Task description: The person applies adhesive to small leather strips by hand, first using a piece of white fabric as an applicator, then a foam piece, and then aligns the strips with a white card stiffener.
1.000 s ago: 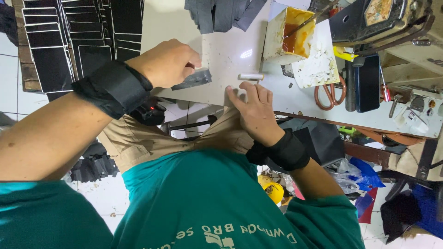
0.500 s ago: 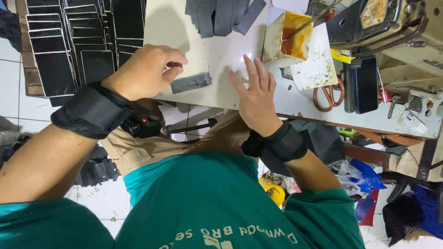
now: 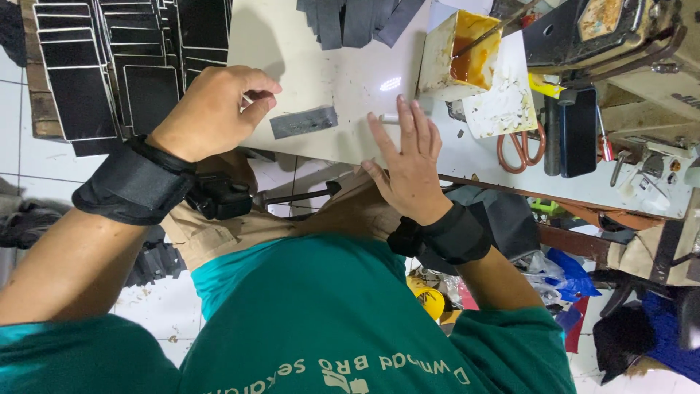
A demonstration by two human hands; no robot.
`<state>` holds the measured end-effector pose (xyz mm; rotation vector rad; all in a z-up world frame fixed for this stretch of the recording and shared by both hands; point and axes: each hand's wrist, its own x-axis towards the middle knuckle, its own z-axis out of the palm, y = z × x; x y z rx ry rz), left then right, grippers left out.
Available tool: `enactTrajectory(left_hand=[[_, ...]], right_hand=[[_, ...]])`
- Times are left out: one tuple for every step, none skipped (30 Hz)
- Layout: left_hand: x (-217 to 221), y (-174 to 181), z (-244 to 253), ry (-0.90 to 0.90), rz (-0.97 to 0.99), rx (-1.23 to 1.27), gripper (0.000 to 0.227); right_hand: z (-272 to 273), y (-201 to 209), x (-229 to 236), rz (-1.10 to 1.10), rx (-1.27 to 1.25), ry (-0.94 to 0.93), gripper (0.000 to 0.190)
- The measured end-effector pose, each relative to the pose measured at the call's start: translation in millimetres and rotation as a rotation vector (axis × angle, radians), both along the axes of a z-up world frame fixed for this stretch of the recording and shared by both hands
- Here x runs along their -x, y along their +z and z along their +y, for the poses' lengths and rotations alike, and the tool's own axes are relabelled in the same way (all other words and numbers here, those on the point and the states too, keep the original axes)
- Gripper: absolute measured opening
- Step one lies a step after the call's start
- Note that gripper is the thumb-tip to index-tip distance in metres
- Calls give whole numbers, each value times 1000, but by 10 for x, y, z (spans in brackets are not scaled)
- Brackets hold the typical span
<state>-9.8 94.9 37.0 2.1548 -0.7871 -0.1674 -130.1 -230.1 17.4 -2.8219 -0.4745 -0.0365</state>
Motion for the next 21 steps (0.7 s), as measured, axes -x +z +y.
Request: enactTrajectory(left_hand=[[-5,12,-7,8,33,6,19],[-10,26,-16,15,66,11,18],[-7,23,-16,15,62,13,18],[-5,18,-15,22,41,1,18],[16,11,1,34,24,-14,18],[27,20,12,37,25,-14,18],[31,31,20,42,33,-4,17],[36,45,25,47,41,7,16],[44,62,24,45,38,8,16],[51,80,25,61,63,-1,16],[57,96,35,83,87,-10,17],[55,83,59,85,84,-9,17],[68,64,86,99,101,-11,17],[81,44,112,112,117,-13,17],[80,0,135,112,117,-12,17],[79,-45,154,100,68,-16,17],[80,-92,168,86,21,-18,17],[90,-78,162,82,22,-17,17],[94,-63,151,95,44,-33,17],[99,-45,134,107,64,-49,18],[113,-23,119,98,64,-47,18]], right_hand=[[3,-30,-14,8,99,50,64],[5,-57,-28,15,197,100,66],[-5,-68,-39,12,199,99,66],[-14,-80,-50,-27,166,78,66],[-12,-97,-54,-62,130,61,66],[-8,-109,-105,-62,129,65,66],[-4,-120,-153,-68,131,47,67],[-2,-130,-201,-75,134,30,68],[20,-71,-213,-78,134,28,68],[44,-11,-227,-31,152,22,62],[72,48,-257,16,170,22,55],[29,33,-265,12,170,24,55],[-11,15,-257,-75,107,15,58],[-52,-5,-250,-162,43,7,61],[-67,74,-213,-163,44,7,61],[-85,153,-175,-158,-44,-46,56],[-104,233,-125,-152,-131,-102,52],[-143,255,-83,-151,-130,-105,52],[-185,278,-35,-160,-182,-142,51],[-231,303,15,-168,-234,-179,50],[-268,324,55,-170,-232,-188,50]])
